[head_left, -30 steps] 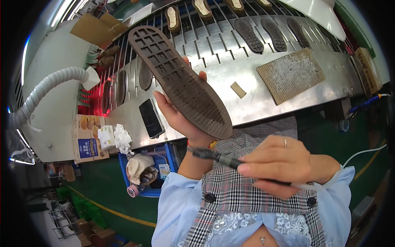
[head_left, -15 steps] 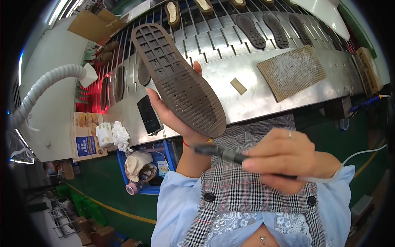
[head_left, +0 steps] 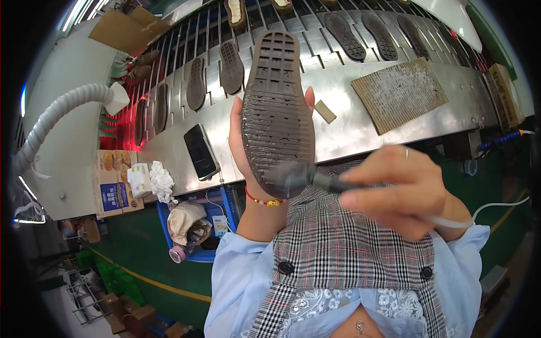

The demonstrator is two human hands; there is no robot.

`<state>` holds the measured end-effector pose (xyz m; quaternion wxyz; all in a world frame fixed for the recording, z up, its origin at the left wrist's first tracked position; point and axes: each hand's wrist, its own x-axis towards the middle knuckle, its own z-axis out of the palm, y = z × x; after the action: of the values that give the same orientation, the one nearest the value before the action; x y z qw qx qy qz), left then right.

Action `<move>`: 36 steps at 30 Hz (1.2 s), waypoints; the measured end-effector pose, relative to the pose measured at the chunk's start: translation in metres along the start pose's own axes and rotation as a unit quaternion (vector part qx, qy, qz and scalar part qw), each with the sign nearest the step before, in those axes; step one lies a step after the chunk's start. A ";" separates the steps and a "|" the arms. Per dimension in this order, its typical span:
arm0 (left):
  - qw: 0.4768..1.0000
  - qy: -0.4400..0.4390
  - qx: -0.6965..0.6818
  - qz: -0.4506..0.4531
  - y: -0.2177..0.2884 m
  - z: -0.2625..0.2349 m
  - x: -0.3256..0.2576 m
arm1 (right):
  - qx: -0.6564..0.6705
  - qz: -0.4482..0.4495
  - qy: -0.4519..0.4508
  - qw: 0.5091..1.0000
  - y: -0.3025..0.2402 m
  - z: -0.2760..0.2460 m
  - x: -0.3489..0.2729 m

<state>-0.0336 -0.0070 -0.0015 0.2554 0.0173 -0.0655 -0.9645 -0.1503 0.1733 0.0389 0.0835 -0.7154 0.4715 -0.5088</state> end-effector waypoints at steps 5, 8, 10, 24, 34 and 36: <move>0.996 -0.050 -0.034 -0.073 0.000 -0.012 -0.005 | 0.056 -0.006 -0.106 0.993 -0.005 -0.015 0.001; 0.997 0.017 -0.019 -0.079 -0.004 -0.005 -0.006 | -0.009 0.018 -0.097 0.995 0.004 -0.021 0.006; 0.997 0.013 0.004 -0.072 -0.007 -0.006 -0.005 | 0.029 0.012 -0.115 0.993 0.004 -0.024 0.001; 0.976 0.122 0.098 -0.154 0.005 0.003 -0.012 | 0.016 0.004 -0.093 0.996 0.002 -0.052 0.001; 0.969 0.129 0.125 -0.171 0.008 0.008 -0.025 | -0.029 -0.005 -0.074 0.997 0.007 -0.070 0.006; 0.968 0.127 0.126 -0.175 0.008 0.007 -0.026 | -0.013 -0.002 -0.076 0.997 0.007 -0.075 0.005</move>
<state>-0.0073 -0.0004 0.0068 0.0847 0.1829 -0.1492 -0.9680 -0.2148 0.1930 0.0730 0.1093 -0.7540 0.4689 -0.4468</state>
